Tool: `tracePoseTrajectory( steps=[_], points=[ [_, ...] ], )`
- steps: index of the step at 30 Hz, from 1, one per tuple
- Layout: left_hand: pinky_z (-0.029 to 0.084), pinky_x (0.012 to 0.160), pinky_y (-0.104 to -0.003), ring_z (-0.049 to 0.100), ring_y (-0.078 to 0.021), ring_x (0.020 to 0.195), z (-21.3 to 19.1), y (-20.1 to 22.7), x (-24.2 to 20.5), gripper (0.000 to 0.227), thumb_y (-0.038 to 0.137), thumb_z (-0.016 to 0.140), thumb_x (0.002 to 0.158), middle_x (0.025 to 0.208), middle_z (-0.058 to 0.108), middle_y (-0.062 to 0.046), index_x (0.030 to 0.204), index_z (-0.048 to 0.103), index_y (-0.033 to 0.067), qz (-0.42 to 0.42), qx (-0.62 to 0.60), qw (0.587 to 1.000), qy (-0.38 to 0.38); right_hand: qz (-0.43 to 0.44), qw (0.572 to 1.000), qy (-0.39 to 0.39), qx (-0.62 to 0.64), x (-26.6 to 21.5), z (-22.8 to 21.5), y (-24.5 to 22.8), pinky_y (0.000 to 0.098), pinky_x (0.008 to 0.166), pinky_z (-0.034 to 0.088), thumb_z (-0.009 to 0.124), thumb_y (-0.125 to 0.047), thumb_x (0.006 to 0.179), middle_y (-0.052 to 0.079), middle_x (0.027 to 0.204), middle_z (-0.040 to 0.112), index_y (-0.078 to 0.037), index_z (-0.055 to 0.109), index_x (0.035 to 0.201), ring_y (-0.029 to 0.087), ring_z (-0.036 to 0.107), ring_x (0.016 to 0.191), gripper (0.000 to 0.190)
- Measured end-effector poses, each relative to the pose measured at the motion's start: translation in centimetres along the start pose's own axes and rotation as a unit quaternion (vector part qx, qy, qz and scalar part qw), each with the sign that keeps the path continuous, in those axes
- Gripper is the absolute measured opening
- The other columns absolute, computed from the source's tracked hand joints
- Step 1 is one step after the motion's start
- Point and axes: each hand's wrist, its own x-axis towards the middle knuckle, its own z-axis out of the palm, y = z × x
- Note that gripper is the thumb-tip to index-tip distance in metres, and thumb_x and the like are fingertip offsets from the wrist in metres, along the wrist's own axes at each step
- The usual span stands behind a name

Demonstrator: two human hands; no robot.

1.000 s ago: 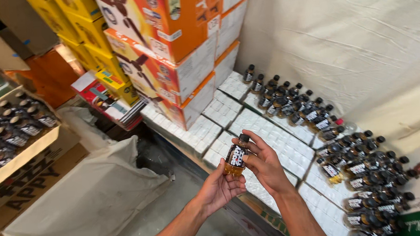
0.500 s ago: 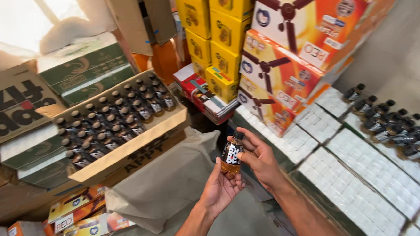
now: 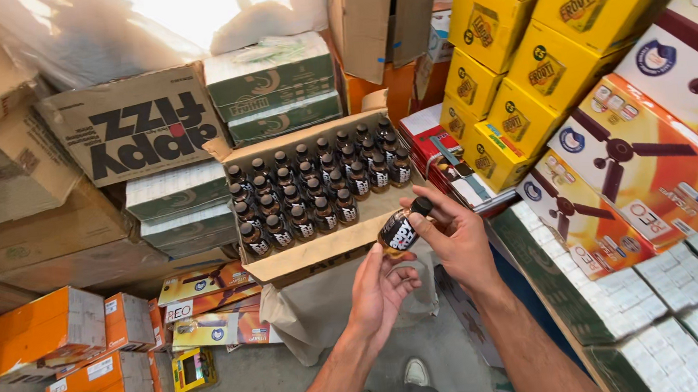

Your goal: The person repeatedly picks small dark bottles from a table and places them into a cardboard box. The person handles the bottles one at a time, arranging them in rows inside the box. The person continues this process throughout the clip.

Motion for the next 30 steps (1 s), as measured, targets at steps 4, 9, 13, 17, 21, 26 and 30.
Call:
tracePoseTrajectory(
  steps=[4,9,13,17,21,26,30],
  points=[
    [0.058,0.074,-0.037,0.068,-0.0289,0.087,0.1,3.6,2.2,0.036,0.016,0.052,0.102,0.114,0.067,-0.021,0.137,0.053,0.0064,0.03,0.007,0.999,0.013,-0.016,0.996,-0.033,-0.087,4.1,1.2,-0.3,0.0288,0.094,0.061,0.071,-0.019,0.091,0.01,0.123,0.078,-0.005,0.064,0.135,0.014,0.073,0.11,0.047],
    [0.048,0.112,-0.053,0.053,-0.0486,0.133,1.3,7.5,4.7,0.066,0.004,0.046,0.102,0.158,0.027,-0.037,0.163,0.019,0.0002,0.06,0.116,0.99,0.058,-0.09,0.975,-0.017,-0.202,8.9,2.3,2.0,0.038,0.094,0.059,0.08,-0.011,0.089,0.015,0.113,0.078,-0.01,0.076,0.123,0.028,0.071,0.114,0.034],
    [0.061,0.094,-0.038,0.07,-0.0293,0.106,-3.3,8.1,9.2,0.04,-0.005,0.053,0.097,0.141,0.052,-0.026,0.136,0.06,-0.0016,0.257,0.315,0.898,0.165,-0.063,0.944,-0.061,-0.319,11.5,2.0,5.0,0.0466,0.091,0.06,0.081,-0.017,0.087,0.017,0.107,0.078,-0.016,0.075,0.124,0.035,0.073,0.109,0.038],
    [0.055,0.098,-0.041,0.069,-0.028,0.11,-4.8,9.7,11.3,0.025,0.0,0.063,0.09,0.126,0.063,-0.011,0.111,0.075,0.0069,0.365,0.517,0.759,0.151,-0.026,0.896,-0.135,-0.422,14.1,2.0,9.5,0.0517,0.095,0.058,0.078,-0.027,0.089,0.01,0.108,0.079,-0.027,0.072,0.125,0.033,0.074,0.109,0.037],
    [0.02,0.118,-0.072,0.041,-0.041,0.145,-6.0,8.8,12.7,0.034,0.007,0.053,0.095,0.141,0.06,-0.008,0.121,0.073,0.0137,0.302,0.757,0.571,0.095,-0.022,0.878,-0.163,-0.45,15.5,2.4,12.4,0.0534,0.094,0.058,0.077,-0.027,0.088,0.012,0.108,0.079,-0.026,0.071,0.126,0.036,0.074,0.106,0.038],
    [0.014,0.12,-0.071,0.04,-0.0358,0.147,-7.5,7.6,13.2,0.041,0.008,0.051,0.094,0.141,0.062,-0.003,0.13,0.07,0.0173,0.28,0.793,0.533,0.097,-0.013,0.867,-0.187,-0.462,15.9,2.7,13.4,0.0549,0.093,0.057,0.075,-0.027,0.09,0.015,0.107,0.079,-0.025,0.068,0.126,0.038,0.074,0.106,0.036],
    [0.017,0.122,-0.065,0.044,-0.0324,0.145,-7.3,7.6,13.2,0.043,0.01,0.051,0.093,0.137,0.066,-0.002,0.131,0.069,0.0174,0.289,0.799,0.518,0.099,-0.014,0.858,-0.208,-0.47,16.5,2.7,13.1,0.0547,0.096,0.056,0.071,-0.027,0.091,0.013,0.113,0.078,-0.026,0.066,0.127,0.037,0.072,0.11,0.037]
  ],
)
